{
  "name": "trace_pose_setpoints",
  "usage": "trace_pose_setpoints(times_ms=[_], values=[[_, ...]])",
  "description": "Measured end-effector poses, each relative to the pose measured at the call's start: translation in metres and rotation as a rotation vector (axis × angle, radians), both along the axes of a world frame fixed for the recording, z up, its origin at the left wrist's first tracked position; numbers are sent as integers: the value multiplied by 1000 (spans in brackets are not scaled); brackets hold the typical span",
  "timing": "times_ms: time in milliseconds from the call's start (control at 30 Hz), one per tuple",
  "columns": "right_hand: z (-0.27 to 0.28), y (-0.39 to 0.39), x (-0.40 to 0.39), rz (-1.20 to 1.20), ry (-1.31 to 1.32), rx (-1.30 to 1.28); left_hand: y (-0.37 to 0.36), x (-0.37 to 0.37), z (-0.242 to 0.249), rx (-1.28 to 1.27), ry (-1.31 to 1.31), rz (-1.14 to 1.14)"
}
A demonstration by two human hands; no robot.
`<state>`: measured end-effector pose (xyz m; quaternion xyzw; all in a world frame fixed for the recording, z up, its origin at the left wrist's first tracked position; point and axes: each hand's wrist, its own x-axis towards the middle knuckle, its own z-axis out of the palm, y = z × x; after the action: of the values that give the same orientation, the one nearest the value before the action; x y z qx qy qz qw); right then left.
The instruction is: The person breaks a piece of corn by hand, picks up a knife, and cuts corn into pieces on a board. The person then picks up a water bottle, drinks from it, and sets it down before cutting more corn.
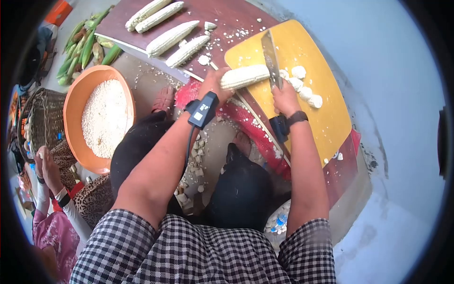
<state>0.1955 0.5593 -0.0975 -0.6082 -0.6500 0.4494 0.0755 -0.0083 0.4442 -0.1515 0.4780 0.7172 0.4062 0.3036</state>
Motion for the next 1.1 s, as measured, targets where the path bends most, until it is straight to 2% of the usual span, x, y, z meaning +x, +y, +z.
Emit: trace_pose_setpoints(times_ms=[33, 133, 233, 267, 367, 467, 500, 567, 600, 700, 967, 1033, 1100], values=[[8, -4, 0, -84, 94, -65, 1, 0, 1, 5, -1, 6], [19, -10, 10, -87, 58, 27, 2, 5, 1, 29, -53, 47], [76, -27, -1, -140, 157, 187, 2, 12, -8, 120, -61, 52], [101, -33, -3, -149, 309, 169, 3, 12, -10, 162, -50, 45], [161, -53, -13, -120, 634, 431, 4, 16, -3, 166, -2, 20], [164, -59, -7, -28, 738, 548, 4, 16, -4, 225, 31, 13], [129, -56, -1, -85, 357, 606, 5, 15, -5, 237, 43, 3], [28, -33, 9, 261, -156, 324, 7, 13, -7, 264, 66, -13], [-7, -38, 23, 185, -41, 371, 5, 16, -7, 242, 64, -20], [0, -31, 13, 133, -46, 180, 2, 19, -5, 193, 58, -15], [-4, -37, 20, 102, -11, 258, 7, 19, -1, 131, 57, -3], [9, -40, 17, 143, -2, 412, 8, 18, 5, 236, 80, 33], [51, -45, 8, 253, -13, 672, 5, 18, 26, 392, 109, 105]])
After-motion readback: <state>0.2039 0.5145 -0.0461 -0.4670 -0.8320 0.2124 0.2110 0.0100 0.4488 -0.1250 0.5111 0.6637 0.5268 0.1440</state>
